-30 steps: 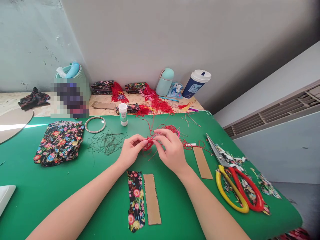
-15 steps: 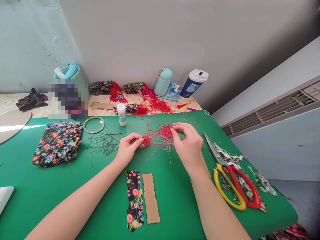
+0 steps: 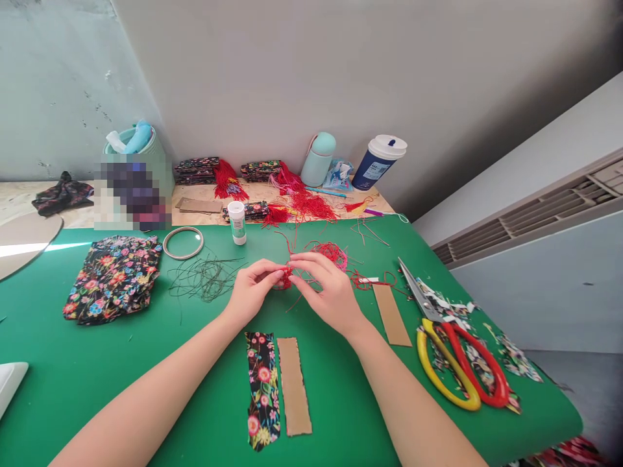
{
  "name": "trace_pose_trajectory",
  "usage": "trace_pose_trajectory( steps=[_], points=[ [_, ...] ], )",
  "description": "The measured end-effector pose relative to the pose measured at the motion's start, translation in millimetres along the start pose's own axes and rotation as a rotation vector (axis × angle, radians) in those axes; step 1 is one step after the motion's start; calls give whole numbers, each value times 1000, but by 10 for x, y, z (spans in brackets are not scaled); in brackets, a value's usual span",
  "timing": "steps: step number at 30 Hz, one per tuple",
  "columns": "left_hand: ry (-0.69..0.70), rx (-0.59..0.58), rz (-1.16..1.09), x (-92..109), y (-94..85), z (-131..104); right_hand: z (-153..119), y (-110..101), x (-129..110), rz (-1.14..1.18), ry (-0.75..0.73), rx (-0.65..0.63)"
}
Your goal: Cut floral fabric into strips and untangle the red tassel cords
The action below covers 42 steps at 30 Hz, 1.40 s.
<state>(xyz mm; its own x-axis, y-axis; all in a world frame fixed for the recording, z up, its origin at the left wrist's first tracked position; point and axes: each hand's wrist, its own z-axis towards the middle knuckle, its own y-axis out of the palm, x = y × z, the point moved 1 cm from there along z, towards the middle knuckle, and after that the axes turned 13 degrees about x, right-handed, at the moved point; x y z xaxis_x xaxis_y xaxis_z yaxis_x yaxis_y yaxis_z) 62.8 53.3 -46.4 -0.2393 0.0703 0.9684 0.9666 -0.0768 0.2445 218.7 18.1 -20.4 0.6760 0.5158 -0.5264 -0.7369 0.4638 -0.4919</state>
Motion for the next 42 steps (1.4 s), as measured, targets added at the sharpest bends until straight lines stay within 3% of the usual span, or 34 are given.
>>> trace_pose_trajectory(
  steps=[5, 12, 19, 24, 26, 28, 32, 38, 42],
  points=[
    [-9, -3, -12, -9, 7, -6, -50, 57, 23, -26, -19, 53],
    [-3, 11, 16, -17, 10, -11, -28, 21, 37, -95, -9, 29],
    [-6, -21, 34, -17, 11, -30, 50, -122, 93, -163, 49, 243],
    [-30, 26, 36, -27, -16, -13, 74, -308, 292, -232, 299, 455],
    [-35, 40, 27, -33, -25, -4, 66, -357, 386, -279, 391, 437],
    [-39, 43, 6, -41, -26, -1, 51, -365, 461, -335, 437, 338],
    [-29, 58, -26, -50, -19, -1, 17, -304, 516, -465, 366, 149],
    [-14, 79, -40, -62, -10, 6, 10, -264, 430, -638, 232, 135],
    [58, 91, -26, -79, -17, 11, 22, -200, 256, -385, 172, 149]
  ],
)
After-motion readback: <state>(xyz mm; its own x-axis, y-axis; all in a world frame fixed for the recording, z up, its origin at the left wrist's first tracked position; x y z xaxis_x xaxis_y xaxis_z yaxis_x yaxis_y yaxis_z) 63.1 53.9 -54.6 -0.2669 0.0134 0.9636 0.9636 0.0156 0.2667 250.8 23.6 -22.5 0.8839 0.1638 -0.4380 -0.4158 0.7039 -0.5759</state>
